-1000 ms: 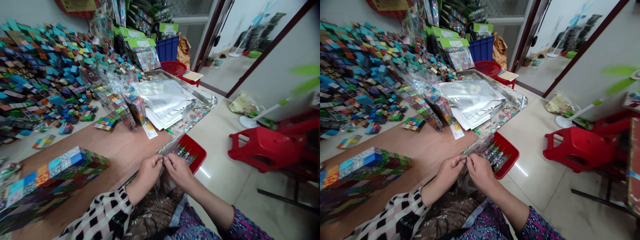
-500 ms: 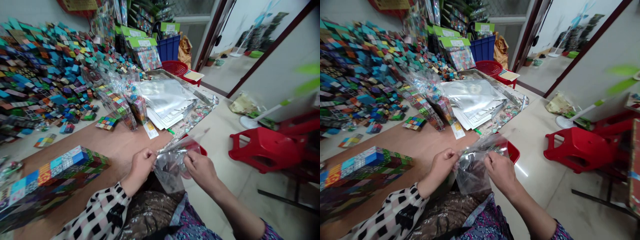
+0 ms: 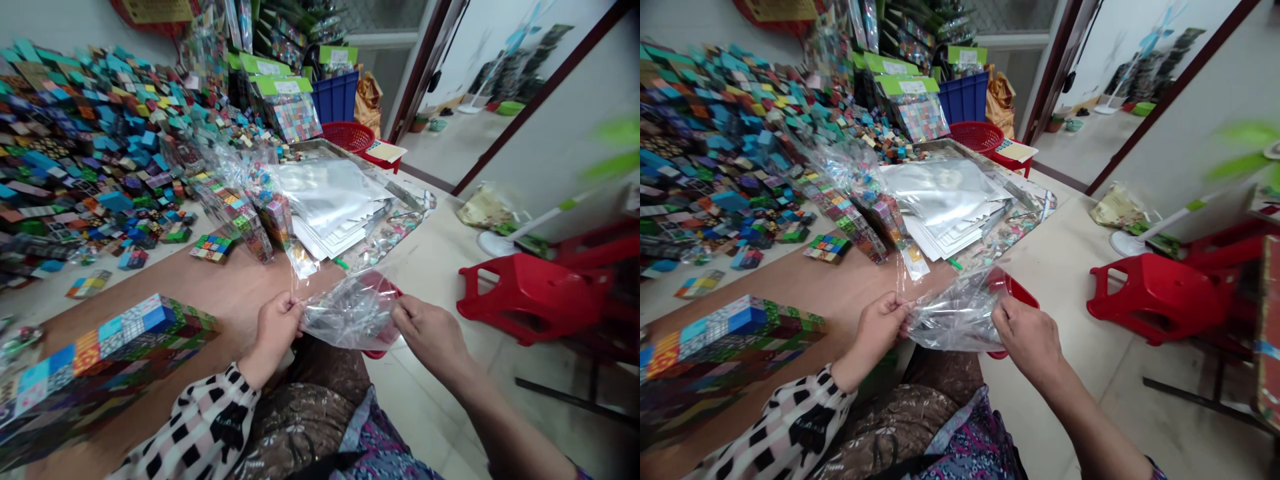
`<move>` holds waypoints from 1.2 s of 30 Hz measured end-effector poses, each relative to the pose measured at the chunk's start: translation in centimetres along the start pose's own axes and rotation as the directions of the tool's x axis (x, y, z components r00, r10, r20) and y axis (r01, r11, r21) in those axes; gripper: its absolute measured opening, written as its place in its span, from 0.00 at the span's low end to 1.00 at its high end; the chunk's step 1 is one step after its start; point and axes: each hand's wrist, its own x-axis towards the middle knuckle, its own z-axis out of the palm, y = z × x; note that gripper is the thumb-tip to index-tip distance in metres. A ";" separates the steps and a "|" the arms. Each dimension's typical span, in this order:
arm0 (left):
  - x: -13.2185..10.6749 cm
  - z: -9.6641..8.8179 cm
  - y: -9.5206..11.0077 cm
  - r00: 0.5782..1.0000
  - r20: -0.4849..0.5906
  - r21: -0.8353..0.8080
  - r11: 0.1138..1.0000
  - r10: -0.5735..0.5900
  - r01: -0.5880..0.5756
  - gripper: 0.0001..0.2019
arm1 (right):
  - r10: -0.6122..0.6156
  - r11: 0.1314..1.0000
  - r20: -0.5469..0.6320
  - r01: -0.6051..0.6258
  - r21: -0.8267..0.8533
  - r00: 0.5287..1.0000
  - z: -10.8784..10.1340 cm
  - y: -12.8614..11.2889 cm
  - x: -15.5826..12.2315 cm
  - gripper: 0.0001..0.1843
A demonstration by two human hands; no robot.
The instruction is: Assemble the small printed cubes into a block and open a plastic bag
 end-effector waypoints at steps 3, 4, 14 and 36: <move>0.4 -0.1 -0.4 1.000 0.012 -0.021 1.000 0.004 -0.004 0.06 | 0.001 1.000 0.043 -0.002 0.002 0.999 -0.4 -0.1 -0.2 0.13; 0.5 -0.1 -0.6 1.000 0.012 -0.022 1.000 0.012 -0.011 0.08 | 0.001 1.000 0.071 -0.002 0.014 0.997 -0.4 -0.3 -0.3 0.13; 0.5 -1.5 -2.2 0.744 0.228 0.333 0.668 0.628 -0.666 0.18 | -0.036 0.959 0.272 -0.043 0.280 0.962 -0.8 -1.2 -0.6 0.14; 1.8 -1.4 -2.6 0.834 0.215 0.388 0.740 0.507 -0.550 0.07 | -0.520 0.674 0.528 -0.056 0.736 0.671 -5.0 -2.2 -1.0 0.15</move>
